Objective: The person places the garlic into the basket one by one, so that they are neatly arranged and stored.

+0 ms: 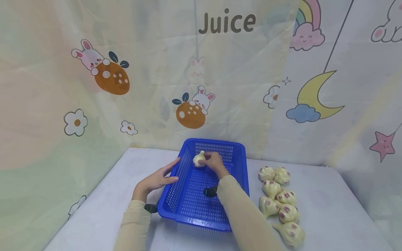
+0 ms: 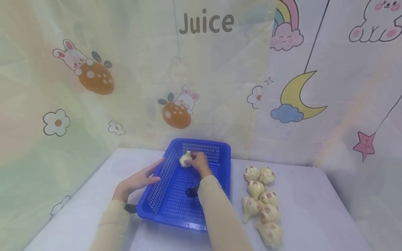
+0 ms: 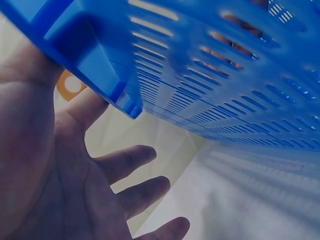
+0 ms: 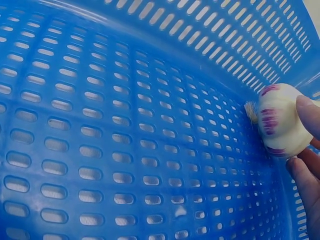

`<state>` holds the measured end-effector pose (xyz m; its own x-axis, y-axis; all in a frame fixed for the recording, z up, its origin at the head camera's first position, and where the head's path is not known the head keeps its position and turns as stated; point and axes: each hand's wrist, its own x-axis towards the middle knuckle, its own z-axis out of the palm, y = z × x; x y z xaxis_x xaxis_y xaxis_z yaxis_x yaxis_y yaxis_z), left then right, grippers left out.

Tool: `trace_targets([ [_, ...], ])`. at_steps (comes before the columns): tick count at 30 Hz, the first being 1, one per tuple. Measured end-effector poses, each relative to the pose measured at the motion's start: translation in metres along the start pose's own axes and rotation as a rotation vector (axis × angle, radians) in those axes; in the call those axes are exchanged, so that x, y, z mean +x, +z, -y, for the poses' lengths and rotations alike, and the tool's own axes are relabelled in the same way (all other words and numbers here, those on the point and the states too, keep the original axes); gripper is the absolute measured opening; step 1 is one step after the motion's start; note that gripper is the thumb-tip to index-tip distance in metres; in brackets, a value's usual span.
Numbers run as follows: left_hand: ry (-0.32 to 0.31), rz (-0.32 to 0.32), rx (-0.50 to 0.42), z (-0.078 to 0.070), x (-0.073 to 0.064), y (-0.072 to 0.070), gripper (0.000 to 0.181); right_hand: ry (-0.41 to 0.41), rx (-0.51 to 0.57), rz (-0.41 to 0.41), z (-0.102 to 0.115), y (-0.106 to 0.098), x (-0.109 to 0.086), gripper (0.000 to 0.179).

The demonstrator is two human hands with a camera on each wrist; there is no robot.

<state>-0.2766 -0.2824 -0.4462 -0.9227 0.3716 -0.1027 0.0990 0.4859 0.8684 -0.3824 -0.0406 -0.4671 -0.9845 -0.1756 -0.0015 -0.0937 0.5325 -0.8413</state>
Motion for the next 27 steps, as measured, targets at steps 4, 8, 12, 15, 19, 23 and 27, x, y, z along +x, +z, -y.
trace_targets([
  [4, -0.006, -0.004, 0.003, 0.001, 0.000, 0.001, 0.076, -0.001, -0.005, -0.010, 0.002, 0.000, -0.002, 0.054],
  [8, -0.002, 0.000, 0.017, 0.003, -0.001, 0.001, 0.076, 0.013, -0.007, -0.033, 0.004, -0.001, -0.004, 0.057],
  [12, 0.008, -0.003, 0.023, 0.001, -0.002, 0.000, 0.075, -0.001, -0.032, -0.081, 0.010, -0.003, -0.004, 0.062],
  [15, 0.015, -0.004, 0.020, 0.000, -0.002, 0.002, 0.075, 0.004, -0.047, -0.119, 0.013, -0.006, -0.007, 0.065],
  [19, 0.021, 0.002, 0.019, 0.001, -0.003, 0.004, 0.075, 0.030, -0.048, -0.151, 0.017, -0.014, -0.012, 0.066],
  [23, 0.031, 0.009, 0.020, 0.003, 0.000, 0.003, 0.074, 0.029, -0.023, -0.125, 0.022, -0.028, -0.015, 0.066],
  [27, 0.025, 0.005, 0.030, 0.005, 0.000, -0.002, 0.075, 0.001, -0.022, -0.075, 0.033, -0.045, -0.017, 0.065],
])
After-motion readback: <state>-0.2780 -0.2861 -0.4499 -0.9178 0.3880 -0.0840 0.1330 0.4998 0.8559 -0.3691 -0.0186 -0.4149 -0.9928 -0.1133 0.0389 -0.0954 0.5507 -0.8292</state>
